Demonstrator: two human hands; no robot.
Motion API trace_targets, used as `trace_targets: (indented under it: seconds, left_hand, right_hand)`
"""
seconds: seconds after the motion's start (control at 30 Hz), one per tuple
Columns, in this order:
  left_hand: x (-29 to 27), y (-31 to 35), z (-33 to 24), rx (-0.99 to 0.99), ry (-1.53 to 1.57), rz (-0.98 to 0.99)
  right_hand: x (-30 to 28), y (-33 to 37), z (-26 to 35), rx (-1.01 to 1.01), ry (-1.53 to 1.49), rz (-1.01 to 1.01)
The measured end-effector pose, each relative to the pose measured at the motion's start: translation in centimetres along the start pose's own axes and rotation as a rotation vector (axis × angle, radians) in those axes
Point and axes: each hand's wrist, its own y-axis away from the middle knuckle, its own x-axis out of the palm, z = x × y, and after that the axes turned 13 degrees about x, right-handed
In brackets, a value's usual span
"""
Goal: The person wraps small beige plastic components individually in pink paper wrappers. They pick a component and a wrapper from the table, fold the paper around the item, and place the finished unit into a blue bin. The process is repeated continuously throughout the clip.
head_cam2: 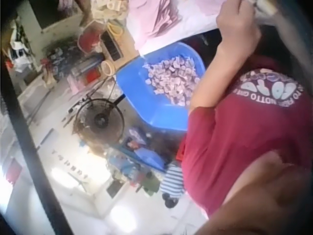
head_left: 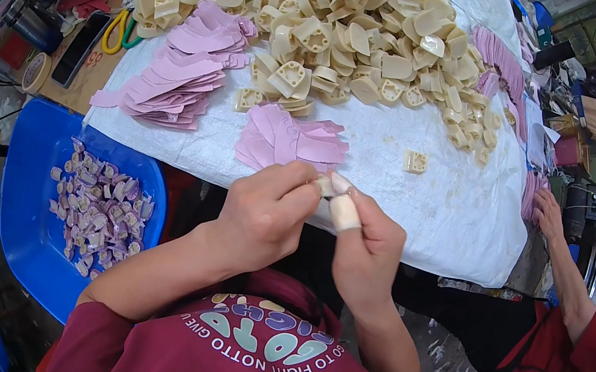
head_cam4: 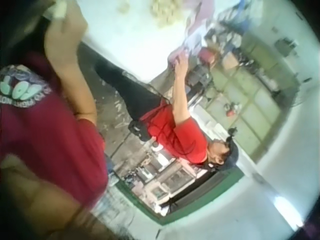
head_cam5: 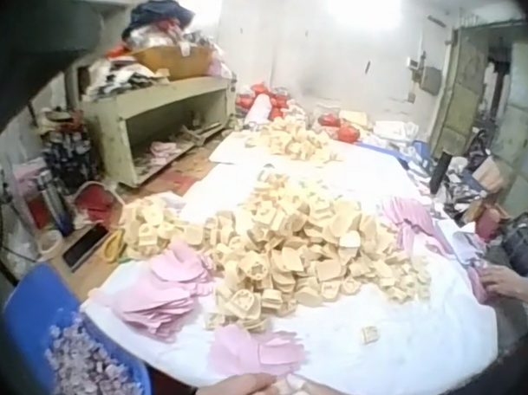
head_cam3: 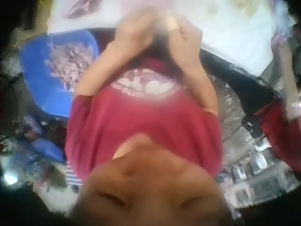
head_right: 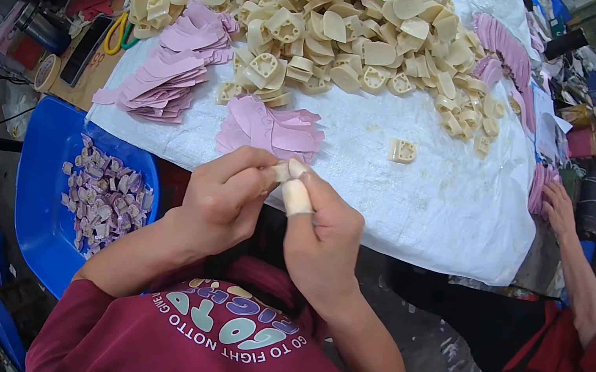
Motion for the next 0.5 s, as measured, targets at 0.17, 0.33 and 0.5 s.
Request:
trace_targets:
  seconds: [0.17, 0.33, 0.5]
  left_hand:
    - [1.0, 0.3, 0.6, -0.091, 0.146, -0.177]
    - [0.6, 0.2, 0.1, -0.08, 0.123, -0.119]
    - [0.7, 0.3, 0.0, -0.159, 0.083, -0.02]
  right_hand:
    - [0.4, -0.2, -1.2, 0.116, -0.324, 0.024]
    - [0.0, -0.3, -2.7, 0.016, -0.192, -0.011]
    - [-1.9, -2.2, -3.3, -0.002, -0.042, 0.105]
